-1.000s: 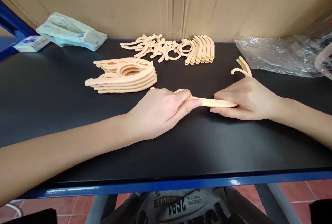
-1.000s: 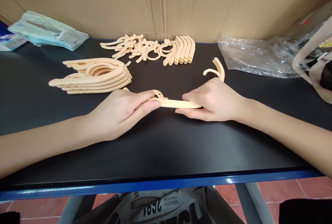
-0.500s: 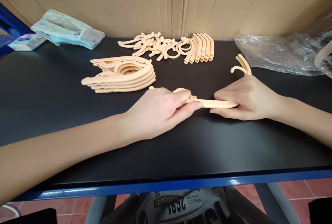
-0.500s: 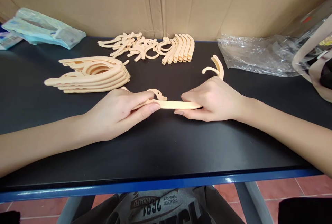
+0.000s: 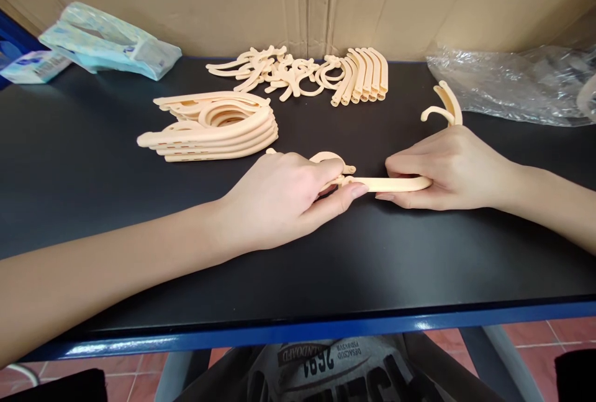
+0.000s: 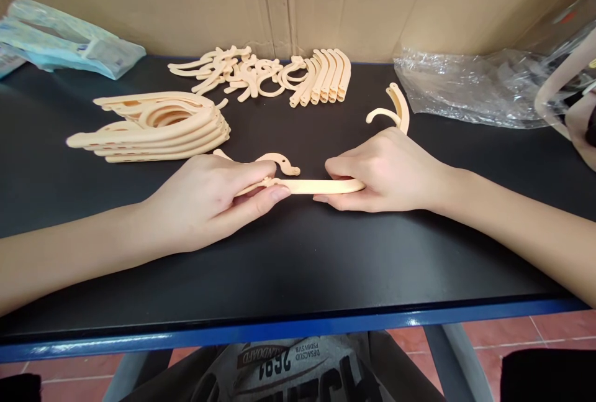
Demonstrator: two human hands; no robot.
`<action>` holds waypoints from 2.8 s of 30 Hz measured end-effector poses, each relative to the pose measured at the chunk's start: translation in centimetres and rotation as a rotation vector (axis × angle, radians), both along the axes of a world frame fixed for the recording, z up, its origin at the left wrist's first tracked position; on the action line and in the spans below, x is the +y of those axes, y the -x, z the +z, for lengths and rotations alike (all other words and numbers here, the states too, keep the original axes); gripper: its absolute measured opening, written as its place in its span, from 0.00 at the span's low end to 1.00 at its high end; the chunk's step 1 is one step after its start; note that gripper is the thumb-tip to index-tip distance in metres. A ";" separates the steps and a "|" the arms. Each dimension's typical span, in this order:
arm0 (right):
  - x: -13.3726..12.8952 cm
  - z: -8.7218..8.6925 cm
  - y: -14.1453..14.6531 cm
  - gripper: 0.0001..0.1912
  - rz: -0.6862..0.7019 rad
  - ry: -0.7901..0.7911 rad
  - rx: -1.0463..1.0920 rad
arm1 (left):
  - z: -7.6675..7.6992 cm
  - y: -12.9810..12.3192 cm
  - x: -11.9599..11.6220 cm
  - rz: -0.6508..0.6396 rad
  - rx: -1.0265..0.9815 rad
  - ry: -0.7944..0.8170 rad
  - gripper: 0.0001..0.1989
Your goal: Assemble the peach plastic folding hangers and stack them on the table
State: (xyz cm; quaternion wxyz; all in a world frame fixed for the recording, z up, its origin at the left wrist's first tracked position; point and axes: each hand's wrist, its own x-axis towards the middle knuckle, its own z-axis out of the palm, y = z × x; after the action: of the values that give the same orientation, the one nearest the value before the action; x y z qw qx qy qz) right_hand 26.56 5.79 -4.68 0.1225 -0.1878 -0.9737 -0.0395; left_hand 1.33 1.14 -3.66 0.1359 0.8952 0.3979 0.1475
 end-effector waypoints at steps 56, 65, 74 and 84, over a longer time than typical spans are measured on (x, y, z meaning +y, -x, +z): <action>-0.1 0.6 0.7 0.23 0.083 -0.015 0.070 | -0.3 0.1 -0.1 0.090 -0.110 -0.068 0.19; -0.6 0.6 0.8 0.23 0.074 -0.148 0.097 | -0.4 0.5 0.0 -0.022 -0.171 -0.085 0.18; -0.4 0.4 0.7 0.23 0.077 -0.109 0.105 | -0.4 0.5 0.2 -0.026 -0.177 -0.066 0.18; -0.3 0.4 0.6 0.24 0.126 -0.090 0.108 | -0.5 0.2 0.1 -0.059 -0.003 -0.116 0.19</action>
State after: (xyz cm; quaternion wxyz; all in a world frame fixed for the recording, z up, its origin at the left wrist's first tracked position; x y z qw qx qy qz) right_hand 25.96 5.54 -4.25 0.1854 -0.1221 -0.9729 -0.0654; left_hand 1.10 1.29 -4.18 0.0884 0.9127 0.3622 0.1676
